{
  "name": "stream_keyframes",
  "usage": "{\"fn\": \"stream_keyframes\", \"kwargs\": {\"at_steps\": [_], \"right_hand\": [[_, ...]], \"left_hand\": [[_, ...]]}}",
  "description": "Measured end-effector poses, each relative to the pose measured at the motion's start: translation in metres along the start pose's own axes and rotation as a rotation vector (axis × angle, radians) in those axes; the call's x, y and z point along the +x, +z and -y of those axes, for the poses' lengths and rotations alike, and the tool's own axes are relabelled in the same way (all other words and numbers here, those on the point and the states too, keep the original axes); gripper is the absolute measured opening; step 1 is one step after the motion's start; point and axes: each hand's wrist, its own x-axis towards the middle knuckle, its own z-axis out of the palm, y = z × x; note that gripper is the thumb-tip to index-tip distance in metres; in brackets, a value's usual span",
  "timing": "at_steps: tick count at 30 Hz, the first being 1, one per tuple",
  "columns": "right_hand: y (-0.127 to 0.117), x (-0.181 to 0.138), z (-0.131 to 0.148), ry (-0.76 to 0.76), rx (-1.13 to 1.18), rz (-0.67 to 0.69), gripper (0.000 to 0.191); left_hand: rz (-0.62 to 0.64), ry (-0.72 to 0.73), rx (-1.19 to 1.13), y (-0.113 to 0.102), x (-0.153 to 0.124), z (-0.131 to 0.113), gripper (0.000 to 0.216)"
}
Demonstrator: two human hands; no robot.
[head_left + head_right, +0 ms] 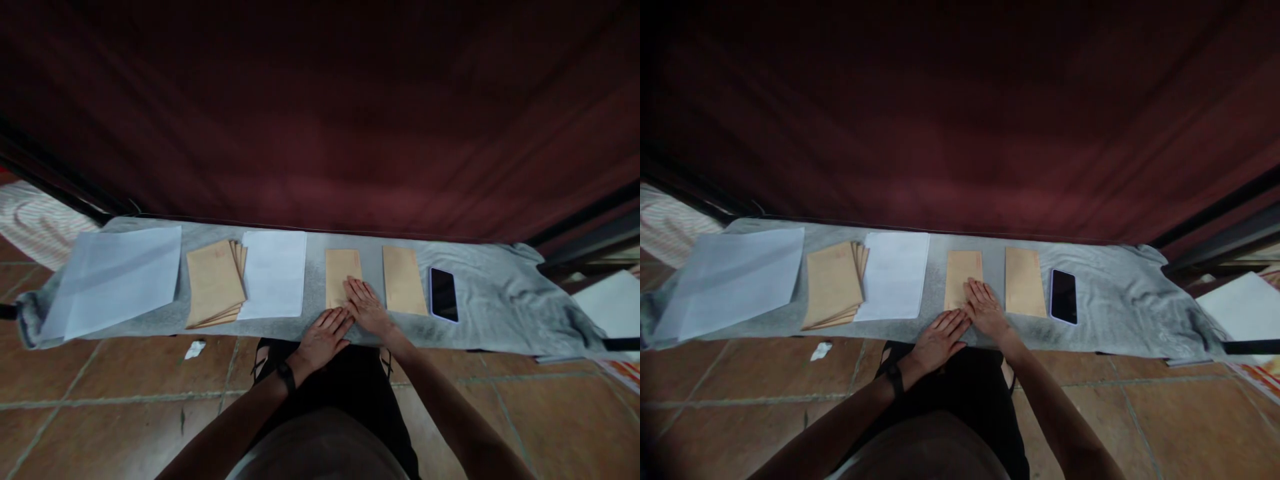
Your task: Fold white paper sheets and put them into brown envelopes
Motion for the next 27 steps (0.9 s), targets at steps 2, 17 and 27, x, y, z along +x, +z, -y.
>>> {"fn": "stream_keyframes", "kwargs": {"at_steps": [2, 17, 27], "right_hand": [[-0.002, -0.012, 0.004, -0.004, -0.006, -0.007, 0.061], [-0.024, -0.074, 0.027, 0.002, 0.121, 0.020, 0.064], [-0.017, -0.065, 0.043, 0.514, 0.154, -0.136, 0.046]], "left_hand": [[-0.004, -0.006, 0.002, 0.001, -0.001, -0.001, 0.054], [-0.061, -0.097, -0.088, -0.001, -0.022, -0.001, 0.054], [-0.221, -0.481, -0.329, -0.004, -0.002, 0.004, 0.037]]}}
